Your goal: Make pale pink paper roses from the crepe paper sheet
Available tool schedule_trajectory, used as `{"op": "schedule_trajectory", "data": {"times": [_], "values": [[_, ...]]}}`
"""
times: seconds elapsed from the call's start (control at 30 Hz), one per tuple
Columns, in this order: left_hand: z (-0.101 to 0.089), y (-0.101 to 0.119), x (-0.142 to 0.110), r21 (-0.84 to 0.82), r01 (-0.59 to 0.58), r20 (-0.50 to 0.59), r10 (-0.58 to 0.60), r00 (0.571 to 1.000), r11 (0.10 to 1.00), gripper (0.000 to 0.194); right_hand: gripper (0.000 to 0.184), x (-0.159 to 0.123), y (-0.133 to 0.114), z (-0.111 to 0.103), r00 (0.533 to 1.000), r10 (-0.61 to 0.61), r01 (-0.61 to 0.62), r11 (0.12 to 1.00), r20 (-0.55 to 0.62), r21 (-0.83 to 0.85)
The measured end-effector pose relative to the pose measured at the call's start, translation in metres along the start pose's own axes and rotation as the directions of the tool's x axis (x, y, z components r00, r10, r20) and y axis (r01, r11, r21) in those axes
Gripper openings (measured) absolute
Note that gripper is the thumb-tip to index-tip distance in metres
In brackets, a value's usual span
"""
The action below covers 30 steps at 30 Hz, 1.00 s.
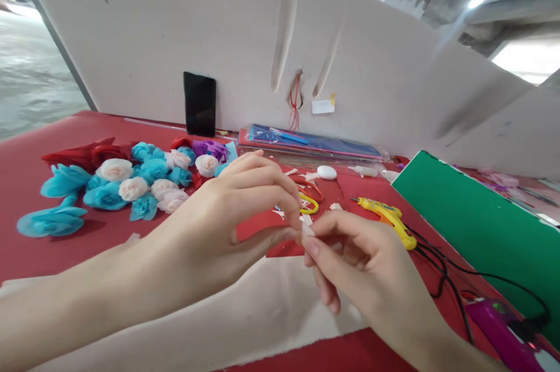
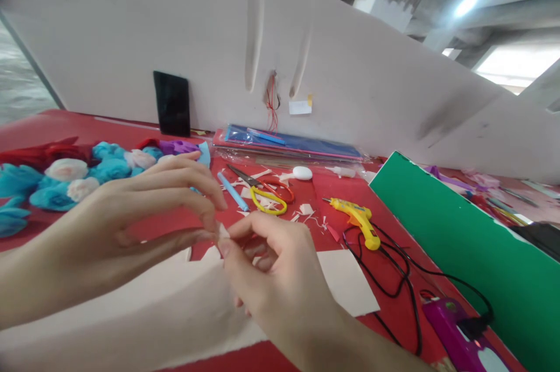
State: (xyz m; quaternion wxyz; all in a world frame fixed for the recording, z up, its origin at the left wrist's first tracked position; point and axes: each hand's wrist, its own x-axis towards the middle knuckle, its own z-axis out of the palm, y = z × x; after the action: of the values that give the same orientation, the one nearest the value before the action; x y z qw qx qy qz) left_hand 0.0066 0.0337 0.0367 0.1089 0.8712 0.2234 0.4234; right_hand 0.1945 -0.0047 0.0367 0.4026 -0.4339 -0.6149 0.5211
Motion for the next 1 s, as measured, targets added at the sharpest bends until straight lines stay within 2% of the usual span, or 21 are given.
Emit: {"op": "schedule_trajectory", "data": {"times": [0.07,0.13,0.2,0.3,0.4,0.5,0.6,0.7,0.83,1.0], "values": [[0.0007,0.0018,0.0005,-0.027,0.047,-0.005,-0.048,0.999,0.999,0.018,0.017,0.0002,0.0004,0.0006,1.0,-0.026,0.026,0.998,-0.006,-0.051],[0.0012,0.0025,0.0017,-0.07,0.157,-0.004,-0.157,0.988,0.985,0.012,0.017,0.0005,0.0004,0.0005,0.999,-0.04,0.039,0.996,-0.013,-0.083],[0.0015,0.0019,0.0027,-0.128,0.282,-0.019,-0.286,0.958,0.951,0.007,0.017,0.0006,0.0003,0.0001,0.999,-0.049,0.047,0.993,-0.018,-0.111],[0.0012,-0.0003,0.0027,-0.193,0.395,0.008,-0.402,0.916,0.898,0.016,0.017,0.0003,-0.0004,-0.0004,0.997,-0.075,0.072,0.988,-0.017,-0.137],[0.0,-0.0007,0.0021,-0.259,0.45,0.114,-0.435,0.893,0.855,0.005,0.017,-0.0003,-0.0012,-0.0007,0.996,-0.084,0.083,0.985,-0.001,-0.149],[-0.0022,0.002,0.0026,-0.333,0.514,0.209,-0.47,0.858,0.79,0.009,0.017,-0.0012,-0.0017,-0.0008,0.997,-0.074,0.075,0.984,0.011,-0.16],[-0.0044,0.0041,0.0043,-0.359,0.598,0.292,-0.523,0.801,0.716,0.012,0.017,-0.0017,-0.0019,-0.0006,0.998,-0.064,0.066,0.984,0.013,-0.164],[-0.0052,0.0028,0.0058,-0.357,0.653,0.329,-0.564,0.757,0.668,0.011,0.018,-0.001,-0.0018,-0.0001,0.998,-0.061,0.062,0.984,0.013,-0.17],[-0.0042,0.0008,0.0065,-0.376,0.666,0.324,-0.582,0.746,0.644,0.011,0.018,0.0011,-0.0016,-0.0004,0.998,-0.057,0.058,0.99,0.017,-0.129],[-0.004,0.0051,0.0064,-0.434,0.654,0.327,-0.568,0.755,0.62,0.01,0.019,0.001,-0.002,-0.0021,0.997,0.073,-0.073,0.997,0.038,0.008]]}}
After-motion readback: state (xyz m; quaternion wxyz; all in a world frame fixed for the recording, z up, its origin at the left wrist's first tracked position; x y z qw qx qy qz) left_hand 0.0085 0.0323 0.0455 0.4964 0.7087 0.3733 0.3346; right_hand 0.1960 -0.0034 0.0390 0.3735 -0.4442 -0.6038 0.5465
